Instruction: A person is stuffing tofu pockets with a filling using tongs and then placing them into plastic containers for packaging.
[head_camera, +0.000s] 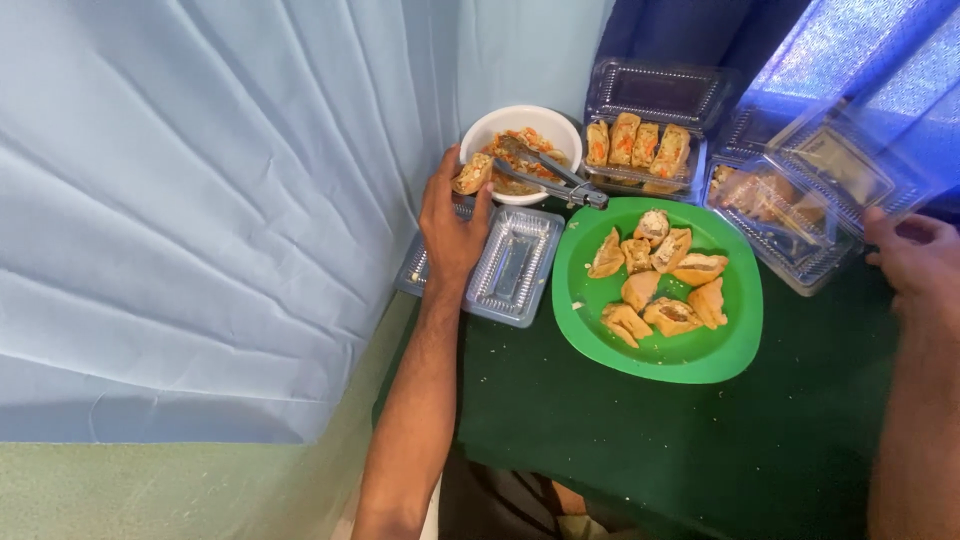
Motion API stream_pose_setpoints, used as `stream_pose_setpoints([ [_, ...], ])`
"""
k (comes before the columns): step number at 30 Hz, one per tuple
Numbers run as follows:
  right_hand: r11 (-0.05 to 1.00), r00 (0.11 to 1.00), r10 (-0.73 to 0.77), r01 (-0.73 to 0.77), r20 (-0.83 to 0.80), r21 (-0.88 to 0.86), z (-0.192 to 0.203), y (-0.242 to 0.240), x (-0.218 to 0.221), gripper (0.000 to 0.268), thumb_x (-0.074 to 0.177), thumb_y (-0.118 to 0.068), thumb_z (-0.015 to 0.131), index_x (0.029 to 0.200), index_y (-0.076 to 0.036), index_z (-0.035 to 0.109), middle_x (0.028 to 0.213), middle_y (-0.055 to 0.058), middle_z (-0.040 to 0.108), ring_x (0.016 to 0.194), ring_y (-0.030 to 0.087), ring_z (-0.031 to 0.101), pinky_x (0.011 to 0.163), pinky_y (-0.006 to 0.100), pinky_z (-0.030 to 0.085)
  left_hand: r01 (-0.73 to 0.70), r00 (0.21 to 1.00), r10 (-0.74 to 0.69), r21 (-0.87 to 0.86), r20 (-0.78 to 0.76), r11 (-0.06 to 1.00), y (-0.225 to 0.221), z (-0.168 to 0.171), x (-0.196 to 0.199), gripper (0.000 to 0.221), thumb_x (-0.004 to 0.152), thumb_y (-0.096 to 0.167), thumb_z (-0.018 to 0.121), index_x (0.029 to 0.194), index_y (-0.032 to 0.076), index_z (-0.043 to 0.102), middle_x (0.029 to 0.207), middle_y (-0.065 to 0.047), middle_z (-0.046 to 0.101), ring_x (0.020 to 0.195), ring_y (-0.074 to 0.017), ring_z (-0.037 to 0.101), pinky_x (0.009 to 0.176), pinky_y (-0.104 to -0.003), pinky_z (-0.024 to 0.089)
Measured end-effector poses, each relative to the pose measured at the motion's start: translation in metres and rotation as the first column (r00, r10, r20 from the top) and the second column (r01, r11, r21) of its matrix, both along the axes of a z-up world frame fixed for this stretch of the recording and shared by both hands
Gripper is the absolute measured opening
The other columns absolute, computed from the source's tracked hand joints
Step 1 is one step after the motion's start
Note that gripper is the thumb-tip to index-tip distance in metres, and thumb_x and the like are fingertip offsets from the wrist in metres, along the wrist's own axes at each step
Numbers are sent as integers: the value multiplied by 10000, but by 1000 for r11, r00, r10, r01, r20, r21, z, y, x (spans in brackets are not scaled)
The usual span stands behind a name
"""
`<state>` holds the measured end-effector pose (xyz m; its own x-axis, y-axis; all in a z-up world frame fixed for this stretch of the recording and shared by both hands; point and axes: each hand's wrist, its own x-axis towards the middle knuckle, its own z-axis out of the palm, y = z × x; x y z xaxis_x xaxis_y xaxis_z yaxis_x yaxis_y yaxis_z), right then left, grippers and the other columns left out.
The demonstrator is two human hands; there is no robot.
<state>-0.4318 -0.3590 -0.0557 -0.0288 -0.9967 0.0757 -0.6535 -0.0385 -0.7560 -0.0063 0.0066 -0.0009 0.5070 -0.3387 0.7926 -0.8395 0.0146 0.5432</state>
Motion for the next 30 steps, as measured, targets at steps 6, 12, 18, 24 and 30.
stream_pose_setpoints([
  [6,988,984,151,-149,96,-26,10,9,0,267,1103,-334,814,1206,-98,744,897,50,690,686,100,568,464,261,351,-18,998,18,-9,56,1000,-3,1,2,542,1027,228,700,1498,85,472,1299,-141,666,1170,-279,671,1001,-406,577],
  [12,954,902,297,-262,314,-149,10,-1,-4,82,1225,-139,655,1149,-114,673,1088,40,672,952,162,681,739,322,658,-6,999,6,0,50,1000,-1,5,-4,547,1021,221,714,1489,60,480,1411,-145,627,1207,-272,663,1018,-388,584],
  [18,928,754,372,-294,542,-228,53,-16,13,136,1322,-169,415,1216,-235,362,1134,142,704,807,274,753,556,354,624,-5,998,4,12,62,1000,-3,4,-5,567,1007,202,735,1493,74,472,1266,-140,670,1139,-262,665,953,-373,593],
  [24,975,827,219,-200,517,-93,88,-69,38,521,1117,-687,343,1391,-244,353,1107,41,811,736,143,817,559,294,698,-29,998,28,30,49,999,-3,7,-6,566,1001,237,726,1486,72,486,1279,-143,675,1144,-269,667,973,-393,576],
  [30,857,674,465,-505,575,-101,144,-11,47,619,1066,-266,774,1575,-85,472,1305,65,695,1019,71,727,788,126,678,-23,998,21,40,53,999,-4,7,-6,553,1001,240,734,1470,61,500,1294,-153,670,1154,-268,664,973,-393,581],
])
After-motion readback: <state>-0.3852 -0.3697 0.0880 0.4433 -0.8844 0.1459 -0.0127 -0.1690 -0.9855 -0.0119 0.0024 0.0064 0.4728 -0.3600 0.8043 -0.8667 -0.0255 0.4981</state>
